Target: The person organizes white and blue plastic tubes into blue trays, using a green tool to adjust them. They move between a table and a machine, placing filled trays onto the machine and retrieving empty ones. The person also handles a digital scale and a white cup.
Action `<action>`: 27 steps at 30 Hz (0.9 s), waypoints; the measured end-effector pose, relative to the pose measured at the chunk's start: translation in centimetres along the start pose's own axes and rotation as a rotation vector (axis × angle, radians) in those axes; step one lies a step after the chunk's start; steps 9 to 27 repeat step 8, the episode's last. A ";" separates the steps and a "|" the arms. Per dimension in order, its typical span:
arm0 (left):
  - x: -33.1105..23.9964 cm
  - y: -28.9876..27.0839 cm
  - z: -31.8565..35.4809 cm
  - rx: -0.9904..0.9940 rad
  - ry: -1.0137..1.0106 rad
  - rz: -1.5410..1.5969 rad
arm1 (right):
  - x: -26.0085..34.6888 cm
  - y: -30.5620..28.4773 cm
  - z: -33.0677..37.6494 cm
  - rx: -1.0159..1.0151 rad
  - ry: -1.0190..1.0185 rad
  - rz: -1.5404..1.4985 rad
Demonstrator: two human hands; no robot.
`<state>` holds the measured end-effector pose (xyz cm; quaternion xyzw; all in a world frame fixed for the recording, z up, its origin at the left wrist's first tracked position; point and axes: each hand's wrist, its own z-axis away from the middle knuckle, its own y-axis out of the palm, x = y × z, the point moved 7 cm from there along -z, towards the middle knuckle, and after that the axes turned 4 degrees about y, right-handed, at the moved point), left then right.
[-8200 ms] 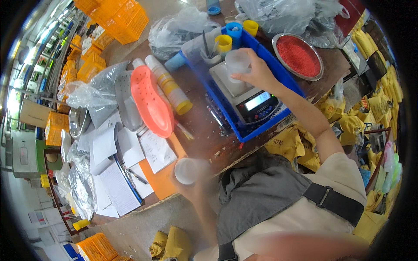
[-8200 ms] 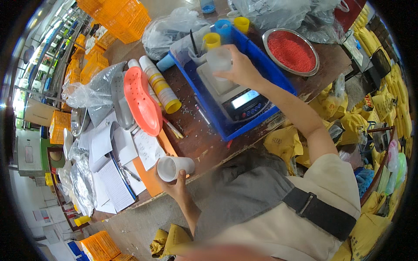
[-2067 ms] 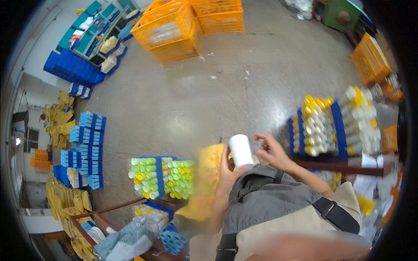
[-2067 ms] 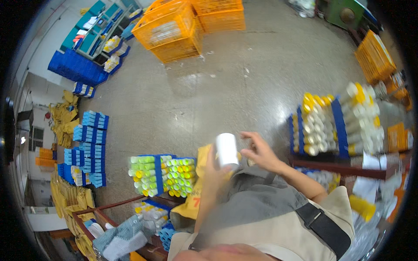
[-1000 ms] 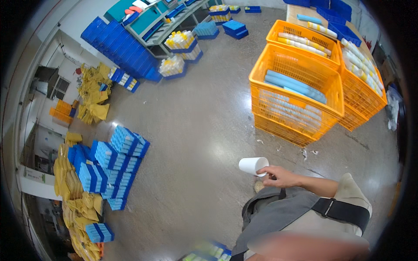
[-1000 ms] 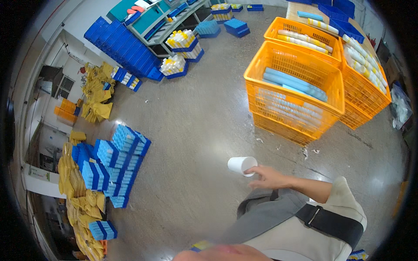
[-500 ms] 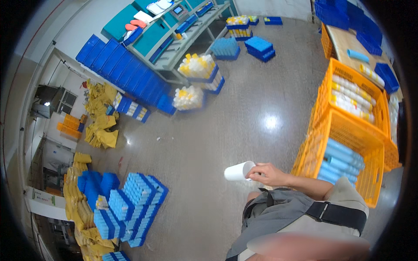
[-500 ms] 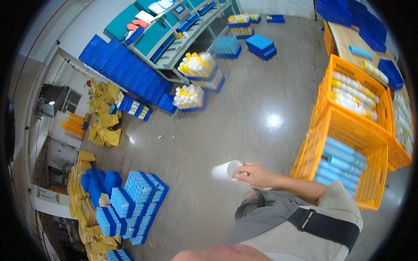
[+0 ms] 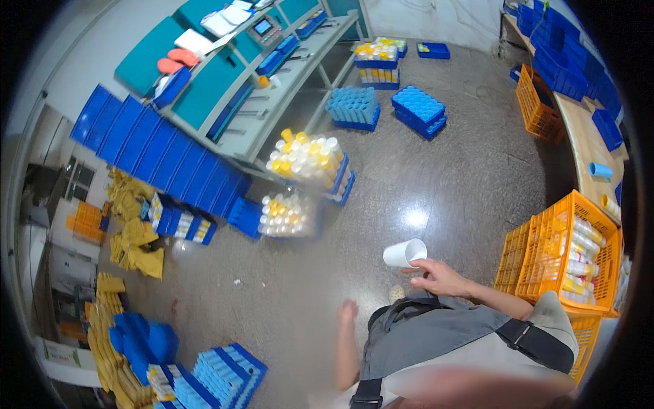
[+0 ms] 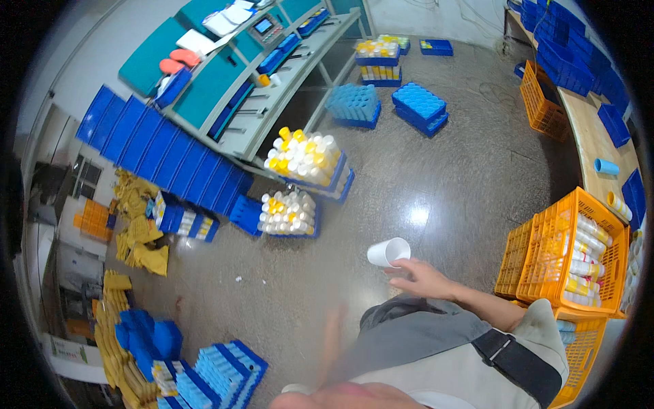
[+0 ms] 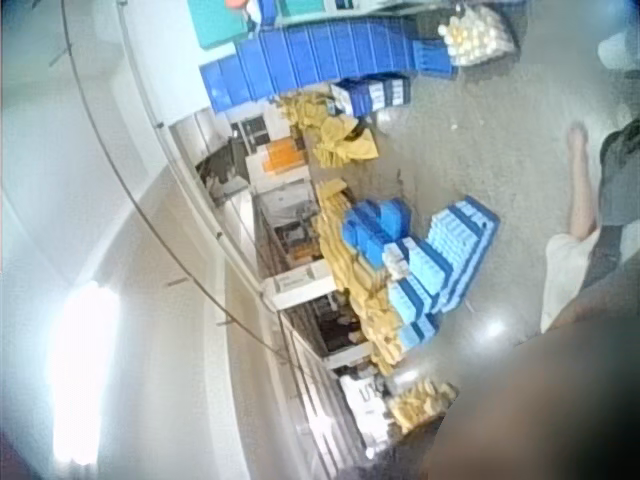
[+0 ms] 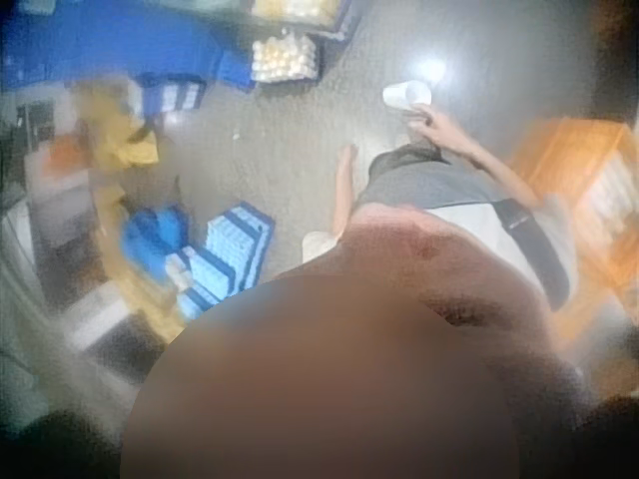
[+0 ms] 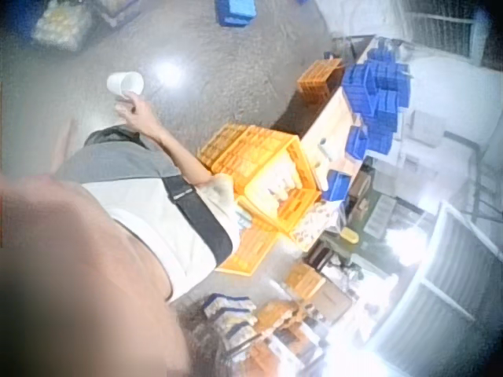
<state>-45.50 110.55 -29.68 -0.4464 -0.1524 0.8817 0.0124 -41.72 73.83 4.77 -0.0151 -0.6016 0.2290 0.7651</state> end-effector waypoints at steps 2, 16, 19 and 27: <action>-16.3 8.4 -8.3 0.159 0.074 0.164 | 0.8 -5.6 -5.7 -0.111 -0.043 0.037; -48.7 28.8 -23.1 0.661 0.271 0.159 | -3.9 -21.0 -28.2 -0.237 0.001 -0.108; -48.7 28.8 -23.1 0.661 0.271 0.159 | -3.9 -21.0 -28.2 -0.237 0.001 -0.108; -48.7 28.8 -23.1 0.661 0.271 0.159 | -3.9 -21.0 -28.2 -0.237 0.001 -0.108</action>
